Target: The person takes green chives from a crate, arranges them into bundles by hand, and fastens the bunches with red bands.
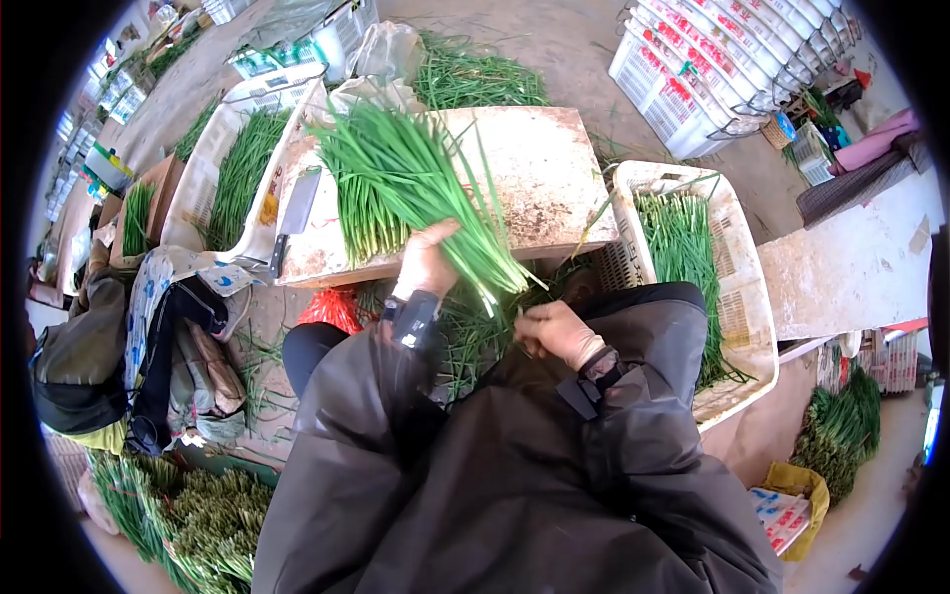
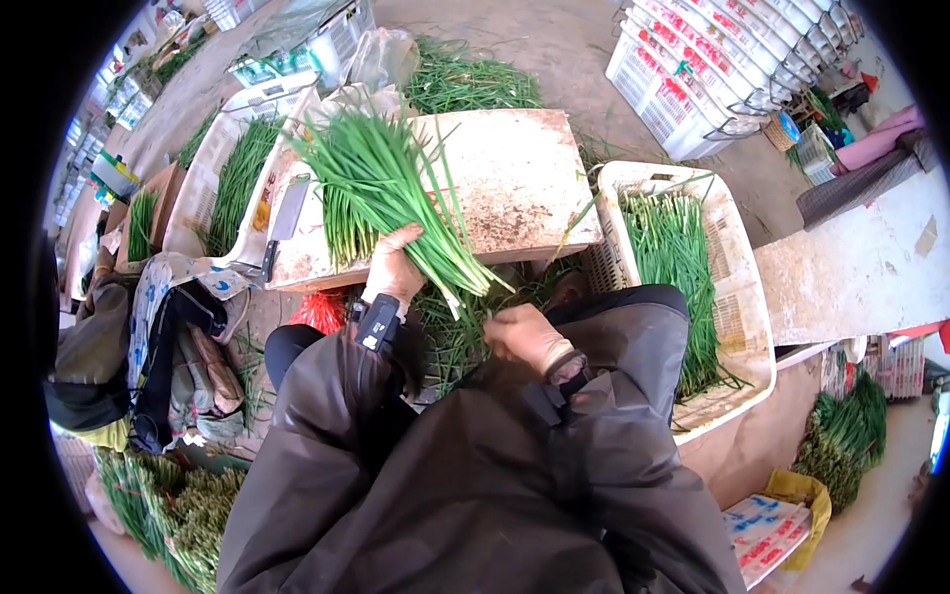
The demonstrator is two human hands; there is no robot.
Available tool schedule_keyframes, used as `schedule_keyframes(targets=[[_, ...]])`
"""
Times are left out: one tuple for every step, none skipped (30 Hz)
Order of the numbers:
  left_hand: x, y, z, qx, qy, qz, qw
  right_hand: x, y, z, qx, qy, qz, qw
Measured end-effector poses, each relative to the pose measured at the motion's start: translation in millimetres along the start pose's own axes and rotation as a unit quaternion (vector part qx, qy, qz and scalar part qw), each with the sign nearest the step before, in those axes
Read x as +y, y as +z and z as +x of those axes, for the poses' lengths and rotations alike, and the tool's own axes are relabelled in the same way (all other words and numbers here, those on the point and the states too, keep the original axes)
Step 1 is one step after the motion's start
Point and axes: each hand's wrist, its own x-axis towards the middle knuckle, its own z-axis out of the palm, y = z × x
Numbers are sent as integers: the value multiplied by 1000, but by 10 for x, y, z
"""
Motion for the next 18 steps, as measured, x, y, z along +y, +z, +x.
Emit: schedule_keyframes(targets=[[32,-64,64,20,-6,1,1000,-104,-44,-77,-11,26,-194,981],[44,-129,110,5,8,-8,1000,74,-32,-41,37,35,-353,934],[84,-153,110,-4,-3,-26,1000,75,35,-63,84,43,-502,860],[102,-167,108,-2,1,-23,1000,60,33,-83,87,49,-488,867],[105,-169,113,-1,6,-21,1000,38,18,-103,92,55,-474,874],[106,-150,100,-4,2,-27,1000,-52,31,-125,95,61,-461,880],[99,-136,80,-2,-2,-22,1000,-28,43,-68,82,-26,-352,932],[78,-120,60,-1,-7,-16,1000,41,55,20,67,-113,-234,963],[65,-112,46,0,-11,-9,1000,-25,94,44,51,-197,-111,973],[51,-125,40,1,-13,5,1000,-85,135,49,10,-170,-27,985],[36,-118,38,0,-13,4,1000,-146,194,61,-31,-142,58,988],[23,-93,29,0,-12,2,1000,-138,329,124,-4,-201,38,979],[19,-75,21,0,-11,1,1000,-147,339,74,-52,-145,78,985],[32,-67,19,-15,-7,-2,1000,-98,387,107,-74,-137,82,984],[42,-103,40,2,-12,0,1000,-42,429,136,-96,-127,86,983],[49,-141,60,19,-17,1,1000,10,400,154,-111,-152,28,982],[45,-174,79,36,-24,1,999,78,357,139,-80,-160,-153,972],[45,-188,97,39,-7,7,999,86,317,90,-47,-163,-329,929]])
